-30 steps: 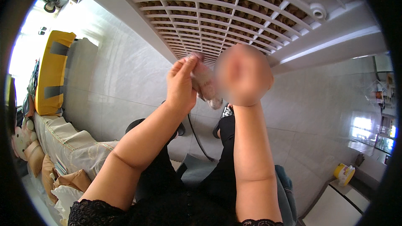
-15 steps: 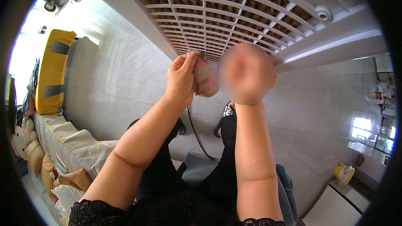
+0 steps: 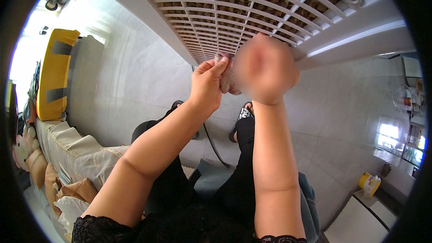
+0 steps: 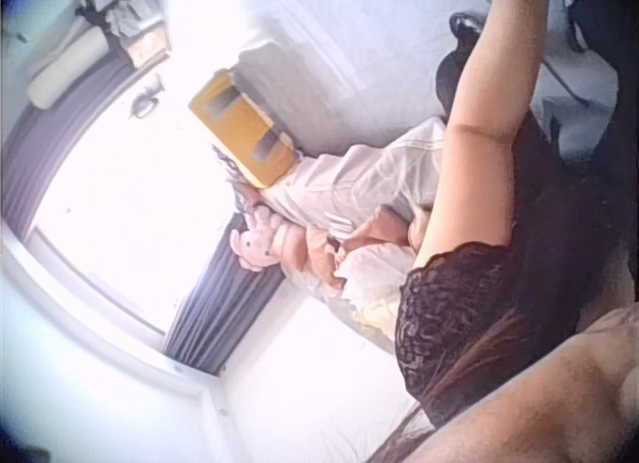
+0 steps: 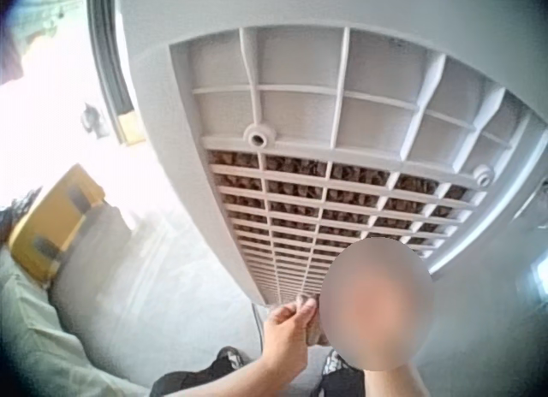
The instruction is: The person wipes the front grille of a portable air cooler with a pink cloth. They hold the unit steady with one hand while scrubbing the grille with the other, moving across different sections of the front surface.
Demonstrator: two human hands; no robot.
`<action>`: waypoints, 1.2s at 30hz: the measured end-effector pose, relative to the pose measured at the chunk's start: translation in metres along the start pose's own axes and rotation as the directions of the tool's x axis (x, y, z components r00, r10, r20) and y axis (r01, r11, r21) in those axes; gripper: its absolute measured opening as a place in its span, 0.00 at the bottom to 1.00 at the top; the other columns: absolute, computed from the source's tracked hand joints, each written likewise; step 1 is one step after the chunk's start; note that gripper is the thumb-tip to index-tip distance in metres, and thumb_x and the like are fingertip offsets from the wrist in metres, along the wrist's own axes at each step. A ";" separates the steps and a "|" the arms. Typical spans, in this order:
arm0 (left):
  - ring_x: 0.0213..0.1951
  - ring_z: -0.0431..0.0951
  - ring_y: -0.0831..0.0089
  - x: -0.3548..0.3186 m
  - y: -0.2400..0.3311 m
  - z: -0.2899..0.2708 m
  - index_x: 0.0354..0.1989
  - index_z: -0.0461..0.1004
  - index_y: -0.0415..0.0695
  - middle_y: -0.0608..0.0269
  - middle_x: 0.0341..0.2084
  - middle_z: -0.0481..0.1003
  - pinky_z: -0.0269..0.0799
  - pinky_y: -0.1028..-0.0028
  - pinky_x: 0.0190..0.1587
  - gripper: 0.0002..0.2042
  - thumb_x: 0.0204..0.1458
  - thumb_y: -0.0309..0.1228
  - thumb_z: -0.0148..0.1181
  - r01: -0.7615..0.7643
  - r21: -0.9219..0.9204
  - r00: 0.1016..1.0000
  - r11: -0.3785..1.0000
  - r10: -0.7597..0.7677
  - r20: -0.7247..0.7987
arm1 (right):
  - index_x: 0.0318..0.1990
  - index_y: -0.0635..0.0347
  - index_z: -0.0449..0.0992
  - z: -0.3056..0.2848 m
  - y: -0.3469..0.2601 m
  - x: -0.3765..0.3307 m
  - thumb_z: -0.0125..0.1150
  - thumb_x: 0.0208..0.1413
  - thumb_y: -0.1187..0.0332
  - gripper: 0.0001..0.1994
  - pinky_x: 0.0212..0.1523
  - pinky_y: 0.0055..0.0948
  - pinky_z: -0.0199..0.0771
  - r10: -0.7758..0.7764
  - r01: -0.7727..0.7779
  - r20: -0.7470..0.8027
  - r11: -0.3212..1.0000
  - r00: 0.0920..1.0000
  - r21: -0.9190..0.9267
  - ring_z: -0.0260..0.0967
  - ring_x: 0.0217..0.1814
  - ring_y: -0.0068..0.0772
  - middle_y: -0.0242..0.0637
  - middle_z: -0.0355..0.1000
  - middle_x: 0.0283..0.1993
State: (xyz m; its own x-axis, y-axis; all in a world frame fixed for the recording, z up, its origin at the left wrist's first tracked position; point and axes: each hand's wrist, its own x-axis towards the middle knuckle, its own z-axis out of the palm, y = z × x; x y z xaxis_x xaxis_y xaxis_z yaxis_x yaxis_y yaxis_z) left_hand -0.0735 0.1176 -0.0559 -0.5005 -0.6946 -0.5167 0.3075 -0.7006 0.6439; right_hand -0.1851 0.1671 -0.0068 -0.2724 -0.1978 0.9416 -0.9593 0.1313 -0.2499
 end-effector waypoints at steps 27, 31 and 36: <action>0.31 0.73 0.78 0.010 -0.005 0.005 0.37 0.70 0.37 0.64 0.29 0.74 0.71 0.78 0.35 0.09 0.54 0.26 0.63 -0.360 0.126 0.885 0.924 0.381 -0.267 | 0.28 0.58 0.76 0.001 0.000 0.004 0.64 0.44 0.79 0.05 0.13 0.16 0.59 0.044 -0.040 -0.038 0.995 0.998 0.091 0.60 0.14 0.17 0.25 0.64 0.17; 0.31 0.74 0.78 0.003 -0.012 0.011 0.37 0.70 0.38 0.64 0.29 0.74 0.72 0.78 0.35 0.08 0.53 0.25 0.62 -0.322 0.220 0.899 0.921 0.370 -0.233 | 0.28 0.58 0.76 0.002 0.002 0.003 0.64 0.45 0.79 0.05 0.13 0.16 0.58 0.032 -0.028 -0.044 0.995 0.999 0.093 0.60 0.14 0.17 0.24 0.64 0.17; 0.31 0.74 0.78 0.005 -0.010 0.005 0.39 0.71 0.39 0.64 0.29 0.75 0.72 0.78 0.35 0.08 0.53 0.26 0.62 -0.329 0.198 0.929 0.923 0.354 -0.107 | 0.29 0.58 0.76 0.001 0.004 0.003 0.64 0.45 0.79 0.04 0.13 0.16 0.57 0.009 -0.006 -0.030 0.997 1.000 0.080 0.59 0.14 0.16 0.24 0.64 0.17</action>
State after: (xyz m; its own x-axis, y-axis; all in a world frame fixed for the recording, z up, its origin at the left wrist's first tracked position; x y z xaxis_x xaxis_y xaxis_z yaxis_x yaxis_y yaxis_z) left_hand -0.0830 0.1222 -0.0623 -0.2699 -0.9109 -0.3122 0.2888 -0.3859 0.8762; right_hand -0.1900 0.1660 -0.0053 -0.2784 -0.1675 0.9457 -0.9604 0.0543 -0.2731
